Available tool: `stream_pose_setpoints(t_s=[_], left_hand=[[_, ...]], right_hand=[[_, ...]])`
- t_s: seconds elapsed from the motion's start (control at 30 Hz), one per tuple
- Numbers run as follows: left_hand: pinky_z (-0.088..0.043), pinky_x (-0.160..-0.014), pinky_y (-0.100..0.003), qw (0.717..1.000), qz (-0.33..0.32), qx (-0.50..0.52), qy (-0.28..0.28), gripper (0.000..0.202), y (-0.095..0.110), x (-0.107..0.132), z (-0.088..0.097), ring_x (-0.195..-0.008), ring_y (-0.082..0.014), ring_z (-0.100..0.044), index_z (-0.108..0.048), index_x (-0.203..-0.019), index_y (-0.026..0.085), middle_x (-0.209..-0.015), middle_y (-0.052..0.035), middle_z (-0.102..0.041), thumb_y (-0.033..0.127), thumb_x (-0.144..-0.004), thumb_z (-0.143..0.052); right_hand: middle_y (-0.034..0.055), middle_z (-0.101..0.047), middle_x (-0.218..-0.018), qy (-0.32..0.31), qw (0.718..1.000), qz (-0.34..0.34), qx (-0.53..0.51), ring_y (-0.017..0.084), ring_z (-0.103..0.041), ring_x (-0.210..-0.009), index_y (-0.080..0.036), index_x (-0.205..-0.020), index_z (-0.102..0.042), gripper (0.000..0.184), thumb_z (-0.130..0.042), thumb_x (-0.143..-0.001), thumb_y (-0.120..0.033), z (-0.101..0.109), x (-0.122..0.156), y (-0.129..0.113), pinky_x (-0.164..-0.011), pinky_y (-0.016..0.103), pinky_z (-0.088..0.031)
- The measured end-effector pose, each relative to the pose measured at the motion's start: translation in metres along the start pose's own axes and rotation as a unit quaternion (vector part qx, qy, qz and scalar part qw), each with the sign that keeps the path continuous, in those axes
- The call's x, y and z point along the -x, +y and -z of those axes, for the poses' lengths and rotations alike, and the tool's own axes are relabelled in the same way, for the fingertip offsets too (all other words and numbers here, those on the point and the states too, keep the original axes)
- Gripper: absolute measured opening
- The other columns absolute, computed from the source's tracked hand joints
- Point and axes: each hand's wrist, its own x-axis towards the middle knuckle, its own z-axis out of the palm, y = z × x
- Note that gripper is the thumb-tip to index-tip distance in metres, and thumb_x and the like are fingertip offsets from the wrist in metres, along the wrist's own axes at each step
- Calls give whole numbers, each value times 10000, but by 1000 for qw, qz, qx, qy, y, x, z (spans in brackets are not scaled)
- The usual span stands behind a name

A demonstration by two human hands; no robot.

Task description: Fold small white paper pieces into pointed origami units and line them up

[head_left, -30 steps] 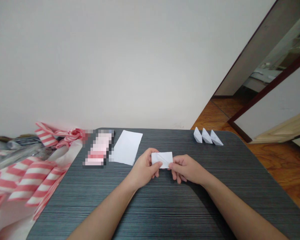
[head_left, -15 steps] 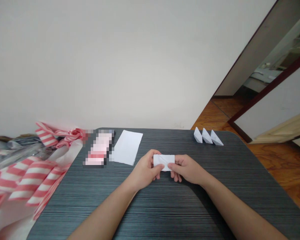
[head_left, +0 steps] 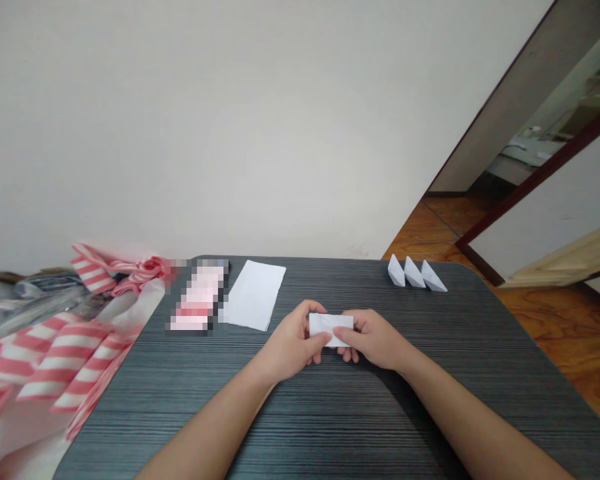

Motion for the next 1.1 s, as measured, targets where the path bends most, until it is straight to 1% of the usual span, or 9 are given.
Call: stream_pose_setpoints(t_s=[0.1, 0.17, 0.27, 0.33, 0.43, 0.5, 0.6, 0.9, 1.1], left_hand=[[-302, -354, -143, 1000, 0, -10, 0, 328, -1, 1, 0, -384, -73, -419, -399, -1102, 189, -499, 62, -509, 256, -808, -530], [-306, -357, -145, 1000, -1, -25, -3, 338, -1, 1, 0, -386, -77, -430, -404, -1110, 191, -503, 55, -522, 261, -806, -534], [-319, -363, -151, 999, -2, -43, -10, 352, -2, 2, 0, -391, -85, -447, -404, -1129, 199, -508, 49, -539, 257, -806, -532], [-323, -365, -153, 999, 0, -49, -13, 362, -2, 2, -1, -395, -89, -455, -399, -1141, 203, -509, 49, -543, 253, -807, -528], [-324, -367, -155, 998, 5, -55, -16, 365, 0, 2, -1, -398, -92, -465, -400, -1144, 197, -512, 49, -546, 253, -805, -524], [-325, -379, -154, 998, 1, -69, -16, 362, 2, 2, -2, -408, -93, -482, -416, -1132, 190, -513, 49, -548, 245, -795, -535], [-312, -390, -153, 995, -12, -99, -15, 359, 5, 3, -2, -419, -96, -504, -438, -1120, 189, -510, 51, -552, 229, -781, -547], [-326, -417, -171, 989, -14, -144, -10, 376, 11, 5, -3, -442, -109, -529, -437, -1139, 203, -512, 55, -561, 218, -778, -541], [-334, -424, -161, 993, -13, -118, 0, 357, 9, 4, -4, -438, -99, -522, -448, -1115, 202, -507, 57, -552, 214, -773, -550]], right_hand=[[-11, -558, -579, 13, 999, 3, 35, 95, -508, -461, -140, -741, -563, 192, -515, -841, -296, 1, 0, -2, -420, 189, -378], [-24, -525, -581, 29, 996, 25, 75, 85, -477, -462, -141, -702, -567, 202, -543, -826, -298, 2, 0, -6, -431, 190, -354], [-22, -515, -622, 55, 987, 78, 131, 95, -485, -558, -140, -641, -567, 202, -568, -810, -252, 4, -1, -12, -515, 201, -357], [-21, -515, -628, 65, 983, 90, 149, 102, -483, -592, -139, -624, -563, 205, -570, -806, -232, 4, -2, -14, -545, 206, -353], [-17, -540, -654, 66, 984, 85, 145, 111, -499, -615, -140, -670, -589, 154, -577, -799, -223, 3, -2, -15, -562, 209, -359], [-5, -577, -706, 62, 985, 88, 138, 124, -531, -668, -141, -706, -618, 128, -575, -801, -216, 2, -3, -15, -607, 215, -377], [6, -606, -746, 58, 984, 94, 139, 136, -555, -712, -144, -708, -639, 150, -557, -814, -212, 1, -3, -17, -653, 226, -388], [8, -611, -719, 69, 986, 82, 125, 133, -540, -682, -143, -710, -652, 189, -527, -828, -224, 0, -6, -16, -621, 224, -388], [7, -607, -694, 76, 988, 71, 116, 118, -522, -644, -136, -705, -653, 210, -531, -826, -257, 1, -7, -15, -576, 207, -379]])
